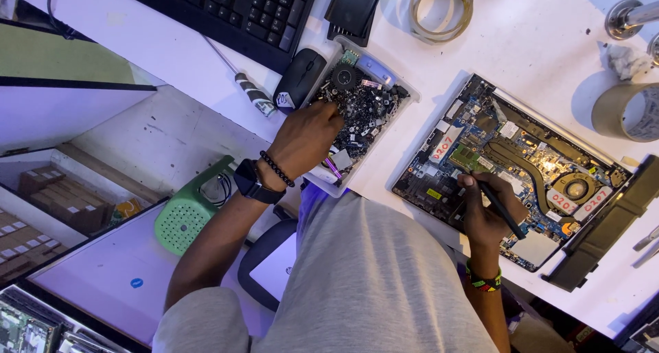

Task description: Repairing a laptop by disassembling and manipulating internal components on a motherboard

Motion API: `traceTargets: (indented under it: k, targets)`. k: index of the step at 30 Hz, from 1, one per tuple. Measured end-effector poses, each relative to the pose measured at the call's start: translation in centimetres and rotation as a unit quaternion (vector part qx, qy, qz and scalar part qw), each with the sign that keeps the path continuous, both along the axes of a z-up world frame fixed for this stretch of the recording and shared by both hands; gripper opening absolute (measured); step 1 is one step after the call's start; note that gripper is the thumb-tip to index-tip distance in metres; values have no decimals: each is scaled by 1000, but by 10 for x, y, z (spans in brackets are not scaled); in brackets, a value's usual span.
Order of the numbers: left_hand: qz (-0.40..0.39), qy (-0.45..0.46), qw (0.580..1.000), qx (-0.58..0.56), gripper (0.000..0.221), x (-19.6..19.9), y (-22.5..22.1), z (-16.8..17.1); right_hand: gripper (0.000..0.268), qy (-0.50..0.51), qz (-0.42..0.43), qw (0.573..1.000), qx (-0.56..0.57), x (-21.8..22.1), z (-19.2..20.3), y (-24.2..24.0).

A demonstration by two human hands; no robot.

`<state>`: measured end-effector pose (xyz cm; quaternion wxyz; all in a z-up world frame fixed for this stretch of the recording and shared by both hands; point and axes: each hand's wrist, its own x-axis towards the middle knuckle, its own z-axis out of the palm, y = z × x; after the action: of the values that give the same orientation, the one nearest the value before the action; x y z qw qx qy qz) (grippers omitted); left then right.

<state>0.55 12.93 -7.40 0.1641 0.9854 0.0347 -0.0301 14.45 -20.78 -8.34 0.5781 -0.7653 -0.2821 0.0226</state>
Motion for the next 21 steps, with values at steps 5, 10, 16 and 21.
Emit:
traceTargets:
  k: [5,10,16,21]
  targets:
    - [1,28,999,24,19,3,7,-6,10,-13,-7,1000,1,1,0,3]
    - [10,46,998,44,18,6,5,4,9,-9,-13,1000,4,0,3,4]
    - [-2,73,997,9,16,6,4,11,9,-17,-16,1000,9,0,5,6]
    - [-4,61,998,-5,10,5,6,-1,10,-12,-18,1000,9,-1,5,7]
